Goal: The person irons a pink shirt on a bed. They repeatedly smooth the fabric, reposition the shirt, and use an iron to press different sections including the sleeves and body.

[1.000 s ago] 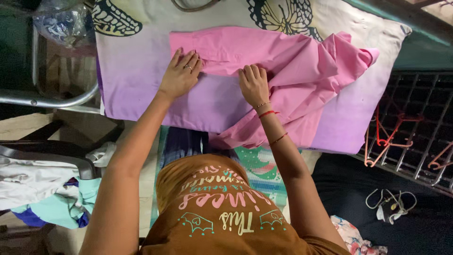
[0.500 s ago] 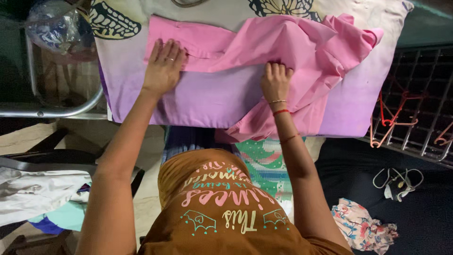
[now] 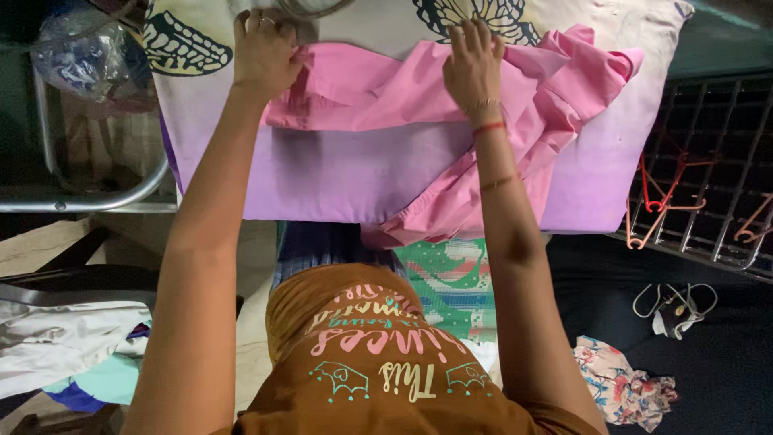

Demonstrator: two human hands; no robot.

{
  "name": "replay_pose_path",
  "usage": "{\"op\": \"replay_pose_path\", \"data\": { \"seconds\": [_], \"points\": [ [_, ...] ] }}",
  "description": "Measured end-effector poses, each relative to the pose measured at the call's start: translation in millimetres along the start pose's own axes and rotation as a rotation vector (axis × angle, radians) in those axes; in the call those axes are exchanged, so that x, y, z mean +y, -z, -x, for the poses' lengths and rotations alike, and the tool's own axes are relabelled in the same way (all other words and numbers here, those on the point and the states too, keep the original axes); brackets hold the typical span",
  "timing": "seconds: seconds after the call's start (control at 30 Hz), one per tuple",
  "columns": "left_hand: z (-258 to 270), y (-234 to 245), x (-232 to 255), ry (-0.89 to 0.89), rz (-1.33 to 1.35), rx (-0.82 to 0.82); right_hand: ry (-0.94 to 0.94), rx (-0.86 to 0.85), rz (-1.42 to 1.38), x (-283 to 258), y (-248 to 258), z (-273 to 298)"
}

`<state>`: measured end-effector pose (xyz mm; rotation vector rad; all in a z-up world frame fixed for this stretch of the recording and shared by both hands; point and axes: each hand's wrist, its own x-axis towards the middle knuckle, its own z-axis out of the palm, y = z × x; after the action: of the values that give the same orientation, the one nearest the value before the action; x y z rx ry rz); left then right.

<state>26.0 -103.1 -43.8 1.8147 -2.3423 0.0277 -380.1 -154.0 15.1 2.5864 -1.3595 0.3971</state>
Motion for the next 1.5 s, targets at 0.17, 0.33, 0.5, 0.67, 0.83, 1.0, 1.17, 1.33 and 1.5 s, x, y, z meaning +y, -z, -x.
{"op": "replay_pose_path", "data": {
  "seconds": [0.17,0.33,0.5,0.67,0.83,1.0,1.17,1.33,1.5],
  "points": [
    [-5,30,-15,0.357,0.377,-0.298,-0.343,-0.404,-0.129,47,-25,-5],
    [-6,35,-17,0.284,0.143,0.083,-0.654,-0.391,-0.341,63,-26,-12],
    [29,33,19,-0.003,0.03,0.142,-0.199,0.202,-0.18,3,-9,7],
    [75,36,30,-0.124,0.245,0.07,0.191,-0.033,-0.169,-97,13,60],
    [91,33,15,-0.091,0.328,0.168,0.206,0.009,-0.037,-91,4,62],
    [77,33,-3,0.102,0.101,0.097,0.144,-0.041,-0.137,-85,11,52],
    [57,20,-21,-0.042,0.058,0.183,0.103,-0.025,-0.189,-108,6,31],
    [51,25,-25,-0.036,0.085,0.221,-0.278,0.229,-0.617,-102,-49,-23],
    [47,49,-28,0.113,0.317,0.244,-0.427,0.362,-0.885,-77,-73,-108]
  ]
}}
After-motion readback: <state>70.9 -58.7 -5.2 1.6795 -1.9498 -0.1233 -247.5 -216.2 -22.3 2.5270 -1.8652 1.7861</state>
